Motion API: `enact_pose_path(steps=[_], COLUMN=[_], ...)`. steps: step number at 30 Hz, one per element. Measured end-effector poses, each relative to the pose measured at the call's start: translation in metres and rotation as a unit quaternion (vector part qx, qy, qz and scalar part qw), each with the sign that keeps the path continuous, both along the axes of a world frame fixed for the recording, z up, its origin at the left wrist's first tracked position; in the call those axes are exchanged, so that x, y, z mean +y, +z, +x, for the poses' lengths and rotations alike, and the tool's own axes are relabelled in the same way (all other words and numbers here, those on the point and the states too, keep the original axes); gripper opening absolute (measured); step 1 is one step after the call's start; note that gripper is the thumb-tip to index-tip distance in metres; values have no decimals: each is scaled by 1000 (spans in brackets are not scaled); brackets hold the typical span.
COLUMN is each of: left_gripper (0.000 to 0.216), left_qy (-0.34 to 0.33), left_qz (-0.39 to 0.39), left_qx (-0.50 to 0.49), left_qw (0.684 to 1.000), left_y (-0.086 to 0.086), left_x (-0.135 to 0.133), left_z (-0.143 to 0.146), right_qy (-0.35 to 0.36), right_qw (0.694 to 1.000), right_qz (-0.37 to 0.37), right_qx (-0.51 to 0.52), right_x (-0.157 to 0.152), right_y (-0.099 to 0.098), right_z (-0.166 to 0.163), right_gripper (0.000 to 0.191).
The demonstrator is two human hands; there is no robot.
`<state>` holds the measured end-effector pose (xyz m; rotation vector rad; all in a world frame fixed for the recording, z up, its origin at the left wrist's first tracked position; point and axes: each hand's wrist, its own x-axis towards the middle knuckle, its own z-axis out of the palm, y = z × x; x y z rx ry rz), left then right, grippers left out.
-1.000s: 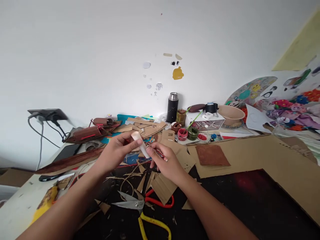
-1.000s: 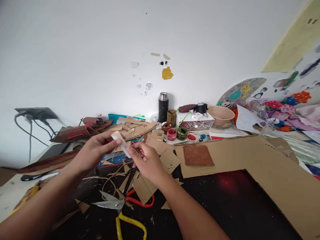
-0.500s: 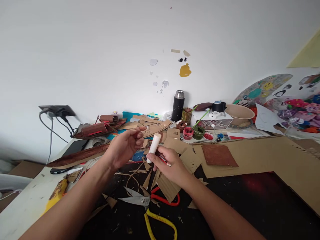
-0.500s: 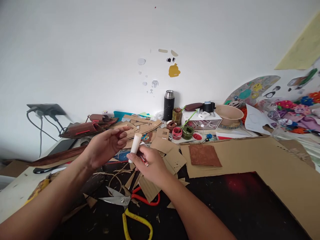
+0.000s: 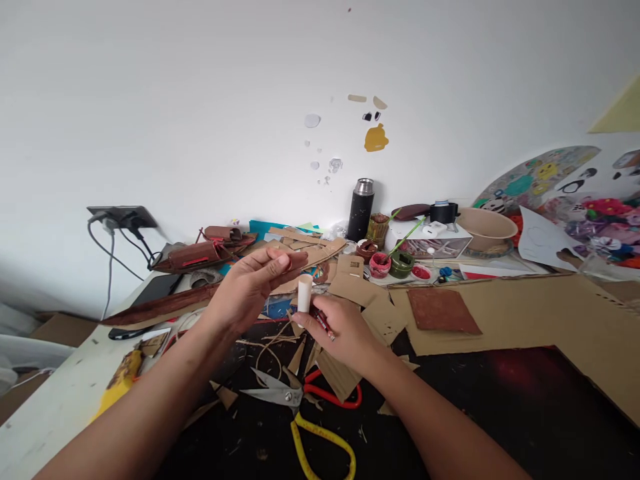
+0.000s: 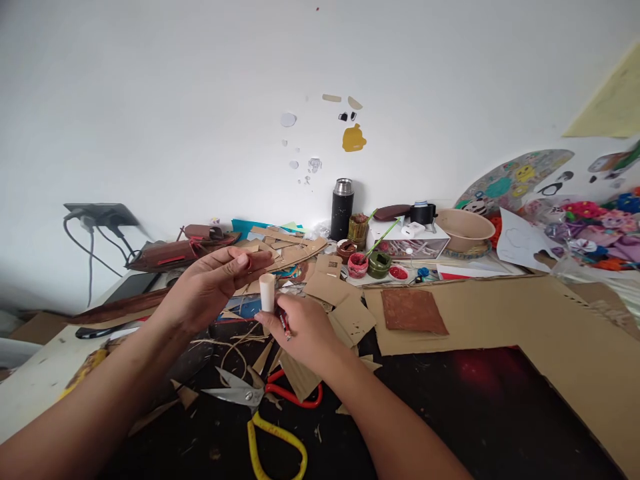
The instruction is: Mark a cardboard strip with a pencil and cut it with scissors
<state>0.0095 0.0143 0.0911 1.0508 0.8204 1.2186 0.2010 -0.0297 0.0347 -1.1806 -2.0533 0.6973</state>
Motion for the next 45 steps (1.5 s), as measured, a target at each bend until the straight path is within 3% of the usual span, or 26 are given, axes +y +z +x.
enact_pose_path(steps=[5,12,19,29,45], left_gripper=[28,28,25,22,20], left_qy=[-17,-98,-90,-129,-125], left_qz=[9,-5,-3,-32,-4], left_qx=[109,165,165,134,122], left_qw=[994,981,982,982,985], left_y=[6,7,7,7,6], left_x=[-8,-8,-6,-8,-10], left_z=[2,1,-2,0,2], right_qy=[-5,-7,-23,-33,-41], right_qw=[989,985,981,974,968], right_qz=[75,96,115,115,142], right_qx=[-126,-145,-156,-195,-202], right_x=[-1,-1,2,1,5], right_y=[-5,-4,-6,1,-1], right_z=[-2,0,0,2,6], right_gripper=[25,24,25,30,30])
